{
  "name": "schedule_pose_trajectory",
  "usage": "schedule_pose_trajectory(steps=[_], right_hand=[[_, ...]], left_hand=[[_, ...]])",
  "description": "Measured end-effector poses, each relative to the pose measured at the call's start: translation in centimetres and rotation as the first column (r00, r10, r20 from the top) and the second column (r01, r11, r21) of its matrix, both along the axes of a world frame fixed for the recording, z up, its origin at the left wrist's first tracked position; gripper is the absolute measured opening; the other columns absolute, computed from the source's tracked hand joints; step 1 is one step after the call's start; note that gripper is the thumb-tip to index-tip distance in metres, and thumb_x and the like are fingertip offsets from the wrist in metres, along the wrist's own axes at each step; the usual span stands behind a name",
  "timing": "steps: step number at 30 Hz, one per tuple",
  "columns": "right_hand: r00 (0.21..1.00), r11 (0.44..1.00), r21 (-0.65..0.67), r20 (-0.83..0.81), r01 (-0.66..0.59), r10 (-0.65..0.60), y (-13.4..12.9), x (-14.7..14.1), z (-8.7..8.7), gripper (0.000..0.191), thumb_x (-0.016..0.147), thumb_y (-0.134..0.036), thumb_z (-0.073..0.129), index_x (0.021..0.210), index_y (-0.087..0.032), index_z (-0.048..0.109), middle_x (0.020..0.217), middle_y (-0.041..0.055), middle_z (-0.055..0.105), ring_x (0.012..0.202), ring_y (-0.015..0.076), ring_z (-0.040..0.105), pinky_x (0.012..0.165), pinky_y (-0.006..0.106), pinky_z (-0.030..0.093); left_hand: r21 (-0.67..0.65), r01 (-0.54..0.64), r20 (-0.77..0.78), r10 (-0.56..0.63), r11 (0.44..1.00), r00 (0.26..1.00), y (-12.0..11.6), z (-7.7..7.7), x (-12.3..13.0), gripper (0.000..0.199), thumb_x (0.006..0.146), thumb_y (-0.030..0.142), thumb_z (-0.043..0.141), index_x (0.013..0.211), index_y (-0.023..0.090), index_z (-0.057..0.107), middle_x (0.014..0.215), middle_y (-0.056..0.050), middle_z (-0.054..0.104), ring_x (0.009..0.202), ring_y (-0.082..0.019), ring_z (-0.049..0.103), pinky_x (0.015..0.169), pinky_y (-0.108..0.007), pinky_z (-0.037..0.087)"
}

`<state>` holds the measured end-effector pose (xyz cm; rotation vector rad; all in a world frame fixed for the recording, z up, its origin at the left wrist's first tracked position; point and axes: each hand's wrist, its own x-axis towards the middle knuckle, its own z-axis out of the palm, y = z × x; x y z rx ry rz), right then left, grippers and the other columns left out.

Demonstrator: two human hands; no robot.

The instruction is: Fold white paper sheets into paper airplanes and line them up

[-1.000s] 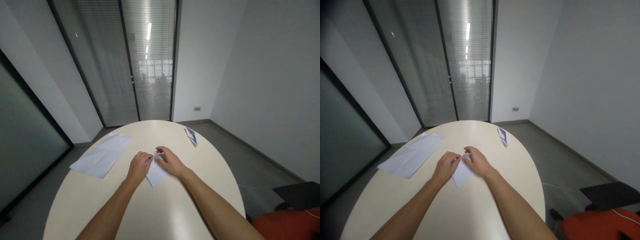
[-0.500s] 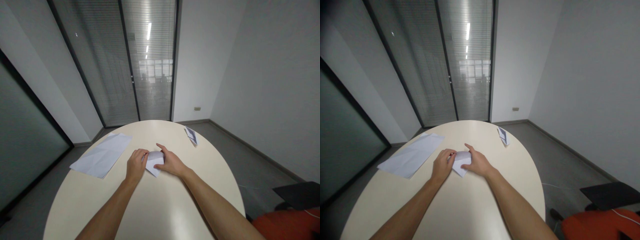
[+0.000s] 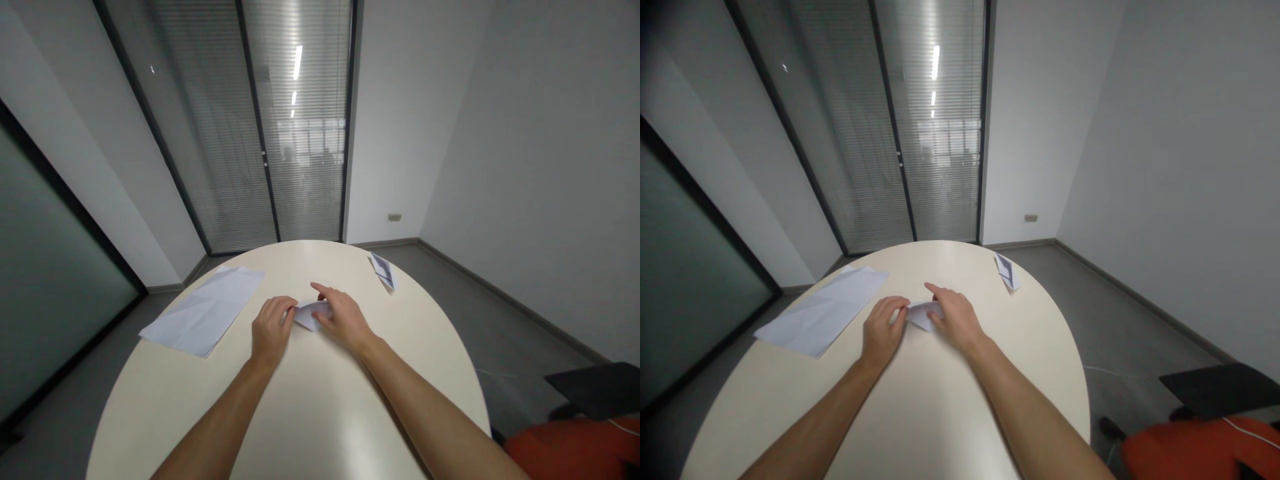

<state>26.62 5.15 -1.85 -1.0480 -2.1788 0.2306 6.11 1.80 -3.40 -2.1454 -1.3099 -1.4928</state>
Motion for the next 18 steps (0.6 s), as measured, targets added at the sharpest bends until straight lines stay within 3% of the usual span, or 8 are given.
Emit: schedule_pose_trajectory(steps=[3, 6, 12, 18], right_hand=[[0.999, 0.994, 0.104, 0.046, 0.017, -0.022, 0.1, 0.1, 0.3, 0.049, 0.092, -0.013, 0.062, 0.140, -0.021, 0.054, 0.106, 0.0079, 0.072, 0.098, 0.0241, 0.065, 0.089, 0.038, 0.050], [0.997, 0.991, 0.133, 0.080, 0.010, -0.021, 0.3, 0.4, 0.3, 0.044, 0.094, -0.007, 0.053, 0.136, -0.021, 0.058, 0.106, 0.0081, 0.073, 0.098, 0.0238, 0.064, 0.089, 0.037, 0.050], [0.981, 0.999, -0.044, 0.194, -0.005, 0.013, 0.4, 0.8, 0.2, 0.041, 0.084, -0.003, 0.056, 0.118, -0.022, 0.070, 0.107, 0.0066, 0.074, 0.102, 0.0227, 0.064, 0.090, 0.033, 0.048], [0.961, 0.990, -0.143, 0.273, 0.000, 0.039, 0.4, 1.0, 0.0, 0.034, 0.077, -0.004, 0.060, 0.100, -0.022, 0.077, 0.103, 0.0077, 0.076, 0.098, 0.0235, 0.066, 0.090, 0.033, 0.047]], left_hand=[[-0.012, 0.011, 0.017, -0.011, 1.000, 1.000, 0.1, -0.1, 0.0, 0.015, 0.098, 0.015, 0.052, 0.103, 0.022, 0.065, 0.100, -0.004, 0.071, 0.098, -0.020, 0.066, 0.091, -0.034, 0.052], [-0.109, 0.012, 0.030, -0.009, 0.994, 1.000, 0.1, -0.3, 0.0, 0.017, 0.096, 0.013, 0.052, 0.102, 0.022, 0.064, 0.102, -0.004, 0.071, 0.100, -0.019, 0.067, 0.091, -0.032, 0.052], [-0.400, -0.068, -0.041, 0.056, 0.914, 0.998, 0.4, -0.9, -0.5, 0.021, 0.089, 0.010, 0.054, 0.101, 0.024, 0.064, 0.105, -0.002, 0.073, 0.100, -0.021, 0.069, 0.088, -0.035, 0.054], [-0.445, -0.065, -0.181, -0.018, 0.893, 0.983, 0.6, -1.2, -0.2, 0.034, 0.079, 0.002, 0.058, 0.104, 0.022, 0.069, 0.109, -0.006, 0.075, 0.106, -0.025, 0.068, 0.096, -0.040, 0.054]])
